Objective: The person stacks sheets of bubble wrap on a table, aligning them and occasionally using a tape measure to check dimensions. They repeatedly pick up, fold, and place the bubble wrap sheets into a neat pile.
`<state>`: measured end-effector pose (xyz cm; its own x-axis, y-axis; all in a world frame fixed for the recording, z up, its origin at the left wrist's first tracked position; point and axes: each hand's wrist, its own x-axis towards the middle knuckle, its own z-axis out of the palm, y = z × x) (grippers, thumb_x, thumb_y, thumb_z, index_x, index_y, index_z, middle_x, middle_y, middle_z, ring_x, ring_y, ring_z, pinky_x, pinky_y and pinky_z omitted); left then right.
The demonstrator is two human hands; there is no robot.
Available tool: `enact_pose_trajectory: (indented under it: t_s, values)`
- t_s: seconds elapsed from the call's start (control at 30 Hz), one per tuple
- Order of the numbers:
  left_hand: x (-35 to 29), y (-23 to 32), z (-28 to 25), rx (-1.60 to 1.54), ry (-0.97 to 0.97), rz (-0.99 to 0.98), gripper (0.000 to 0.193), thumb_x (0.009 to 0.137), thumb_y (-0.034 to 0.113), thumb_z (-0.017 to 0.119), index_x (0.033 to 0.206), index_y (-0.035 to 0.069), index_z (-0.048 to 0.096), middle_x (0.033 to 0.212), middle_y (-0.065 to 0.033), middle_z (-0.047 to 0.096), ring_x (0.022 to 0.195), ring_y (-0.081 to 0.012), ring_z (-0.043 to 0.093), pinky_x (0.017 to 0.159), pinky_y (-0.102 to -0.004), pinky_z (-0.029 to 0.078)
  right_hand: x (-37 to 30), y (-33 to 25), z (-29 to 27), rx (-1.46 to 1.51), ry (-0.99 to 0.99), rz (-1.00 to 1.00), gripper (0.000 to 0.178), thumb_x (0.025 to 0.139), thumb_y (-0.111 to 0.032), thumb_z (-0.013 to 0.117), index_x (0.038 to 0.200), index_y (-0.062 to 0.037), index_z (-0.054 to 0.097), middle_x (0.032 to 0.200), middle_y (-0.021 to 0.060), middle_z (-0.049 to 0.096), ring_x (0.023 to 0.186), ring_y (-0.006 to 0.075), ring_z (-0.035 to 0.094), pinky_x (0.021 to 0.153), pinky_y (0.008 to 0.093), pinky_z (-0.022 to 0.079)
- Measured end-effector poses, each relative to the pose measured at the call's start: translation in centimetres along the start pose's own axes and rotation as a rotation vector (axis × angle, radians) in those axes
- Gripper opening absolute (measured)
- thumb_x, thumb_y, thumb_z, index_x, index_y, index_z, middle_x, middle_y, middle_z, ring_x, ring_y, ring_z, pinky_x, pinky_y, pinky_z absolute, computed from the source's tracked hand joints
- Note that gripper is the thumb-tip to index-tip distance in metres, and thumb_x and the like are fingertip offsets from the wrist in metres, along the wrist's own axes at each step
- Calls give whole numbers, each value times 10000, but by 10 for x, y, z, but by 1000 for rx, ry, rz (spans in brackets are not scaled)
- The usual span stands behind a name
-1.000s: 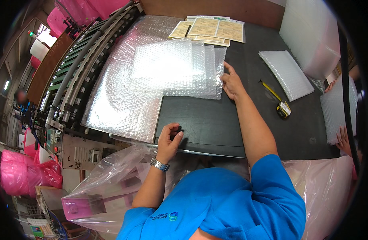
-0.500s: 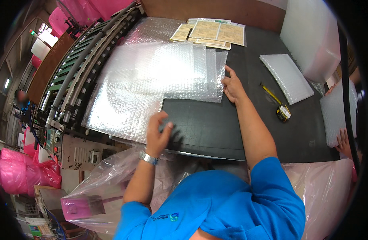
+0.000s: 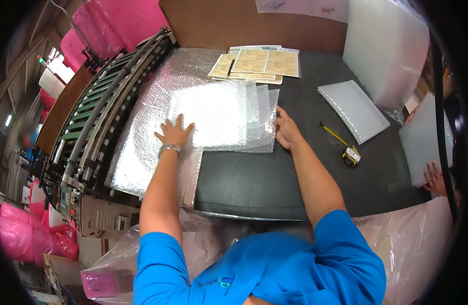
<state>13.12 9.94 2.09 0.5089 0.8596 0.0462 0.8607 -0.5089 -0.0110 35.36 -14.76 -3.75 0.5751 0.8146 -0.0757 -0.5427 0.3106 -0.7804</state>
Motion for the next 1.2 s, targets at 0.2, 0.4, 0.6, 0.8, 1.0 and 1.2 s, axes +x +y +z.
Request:
enact_pose_trajectory:
  t_s: [0.2, 0.4, 0.6, 0.8, 1.0, 1.2]
  values:
    - [-61, 64, 22, -244, -6, 274, 709, 709, 642, 512, 1307, 291, 365, 1353, -219, 286, 1288, -342, 236, 958, -669, 83, -15, -12, 20, -85, 125, -98, 622, 739, -116, 621, 1250, 7, 289, 1135, 152, 473, 1008, 244, 507, 826, 376, 456]
    - [-56, 41, 17, -672, 281, 249, 934, 667, 568, 643, 1373, 127, 220, 1365, -273, 208, 1284, -387, 205, 1031, -491, 189, -54, -41, 28, -312, 115, -270, 735, 631, 20, 647, 1258, -8, 264, 1101, 145, 478, 1037, 241, 472, 886, 358, 408]
    - [-69, 12, 6, -1663, 65, 480, 953, 728, 577, 590, 1388, 69, 127, 1394, -205, 210, 1272, -321, 255, 1019, -403, 272, -96, -67, -2, -355, -103, -314, 765, 605, -50, 713, 1275, -29, 344, 1196, 74, 468, 1118, 207, 439, 957, 337, 339]
    - [-106, 29, 54, -2196, -682, 134, 1044, 655, 673, 592, 1381, 74, 139, 1361, -154, 287, 1238, -274, 321, 978, -393, 337, -113, -55, 1, -502, -87, -275, 776, 599, -20, 703, 1281, -45, 333, 1179, 72, 476, 1105, 200, 445, 956, 325, 330]
    - [-151, 40, -31, -2487, -389, 861, 1064, 616, 675, 624, 1363, 53, 192, 1337, -142, 326, 1232, -258, 328, 969, -386, 344, -124, -65, 20, -346, -14, -448, 788, 587, -2, 708, 1276, -45, 329, 1180, 67, 476, 1104, 192, 441, 955, 334, 330]
    - [-162, 0, -16, -1772, -264, 477, 1050, 528, 609, 727, 1293, 6, 335, 1283, -119, 395, 1211, -214, 346, 949, -349, 351, -139, -60, -12, -485, -61, -282, 769, 583, -34, 740, 1255, -38, 364, 1160, 52, 491, 1084, 189, 456, 940, 335, 349]
